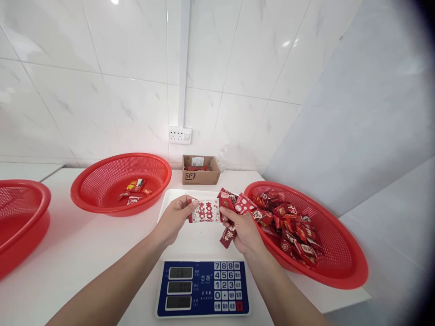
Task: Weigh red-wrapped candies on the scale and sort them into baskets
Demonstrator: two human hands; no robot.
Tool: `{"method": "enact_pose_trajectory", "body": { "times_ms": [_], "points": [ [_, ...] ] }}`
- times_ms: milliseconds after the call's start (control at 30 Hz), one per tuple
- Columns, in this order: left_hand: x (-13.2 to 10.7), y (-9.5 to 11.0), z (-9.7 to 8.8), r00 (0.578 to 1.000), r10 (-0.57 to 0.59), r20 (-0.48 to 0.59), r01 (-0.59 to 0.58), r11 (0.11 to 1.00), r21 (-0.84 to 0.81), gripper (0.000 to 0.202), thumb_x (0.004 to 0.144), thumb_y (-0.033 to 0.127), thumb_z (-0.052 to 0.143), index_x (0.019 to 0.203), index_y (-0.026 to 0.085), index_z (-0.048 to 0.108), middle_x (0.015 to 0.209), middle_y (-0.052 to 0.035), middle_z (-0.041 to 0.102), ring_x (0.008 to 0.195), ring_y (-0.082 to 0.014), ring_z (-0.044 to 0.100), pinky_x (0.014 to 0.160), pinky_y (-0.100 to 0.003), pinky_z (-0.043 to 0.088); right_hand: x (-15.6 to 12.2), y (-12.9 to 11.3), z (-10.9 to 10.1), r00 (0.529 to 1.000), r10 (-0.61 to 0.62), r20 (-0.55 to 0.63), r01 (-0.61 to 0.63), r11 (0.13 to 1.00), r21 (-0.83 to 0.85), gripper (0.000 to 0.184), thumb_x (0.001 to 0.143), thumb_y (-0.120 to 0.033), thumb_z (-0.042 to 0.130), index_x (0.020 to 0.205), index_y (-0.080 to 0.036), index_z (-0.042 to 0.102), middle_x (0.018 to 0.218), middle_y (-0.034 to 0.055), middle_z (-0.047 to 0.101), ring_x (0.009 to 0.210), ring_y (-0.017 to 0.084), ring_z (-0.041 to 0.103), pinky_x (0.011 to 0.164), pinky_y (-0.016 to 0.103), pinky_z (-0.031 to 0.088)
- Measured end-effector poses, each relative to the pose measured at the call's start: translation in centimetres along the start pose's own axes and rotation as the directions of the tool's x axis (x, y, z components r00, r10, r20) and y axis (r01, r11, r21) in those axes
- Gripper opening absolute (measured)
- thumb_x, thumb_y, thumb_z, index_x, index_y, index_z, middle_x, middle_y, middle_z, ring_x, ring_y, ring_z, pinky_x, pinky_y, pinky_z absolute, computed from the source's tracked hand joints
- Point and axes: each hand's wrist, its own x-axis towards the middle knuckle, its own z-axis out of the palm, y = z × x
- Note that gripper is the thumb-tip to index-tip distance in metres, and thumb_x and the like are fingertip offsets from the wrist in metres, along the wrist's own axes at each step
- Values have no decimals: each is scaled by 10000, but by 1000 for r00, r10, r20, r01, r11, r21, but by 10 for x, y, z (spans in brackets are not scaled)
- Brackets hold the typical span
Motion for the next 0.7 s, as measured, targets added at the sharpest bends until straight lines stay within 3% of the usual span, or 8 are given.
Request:
{"method": "enact_pose_trajectory", "body": {
  "times_ms": [267, 500, 600, 700],
  "points": [
    [-1, -1, 5, 999, 42, 2, -42, 999, 22, 338, 745, 485, 634, 692, 173, 515, 583, 53, 463, 530, -82, 395, 537, -216, 336, 2, 2, -3, 999, -26, -21, 27, 1000, 10, 276, 488, -215, 830, 558, -164, 568, 493, -56, 505, 454, 56, 395, 386, 182, 308],
    [2, 7, 0, 998, 50, -32, -41, 969, 245, 253, 758, 432, 619, 801, 187, 572, 666, 30, 536, 551, -105, 479, 545, -239, 382, 5, -1, -9, 1000, 11, -12, -10, 1000, 27, 279, 502, -231, 843, 647, -167, 613, 565, -44, 551, 486, 59, 423, 386, 173, 323],
    [4, 7, -6, 992, 96, -86, -58, 930, 362, 274, 743, 362, 640, 968, 215, 591, 963, -39, 620, 832, -185, 581, 653, -275, 434, 5, -8, -11, 1000, 22, -18, -21, 999, 46, 297, 534, -287, 838, 730, -183, 640, 686, -20, 620, 515, 55, 442, 385, 161, 323],
    [4, 6, -11, 986, 141, -92, -87, 894, 440, 305, 745, 301, 640, 1043, 247, 604, 1212, -47, 577, 1152, -234, 484, 916, -323, 382, 0, -13, -13, 999, 46, 10, -47, 998, 47, 320, 558, -316, 830, 792, -192, 650, 732, 2, 653, 524, 63, 460, 383, 163, 321]
  ]
}}
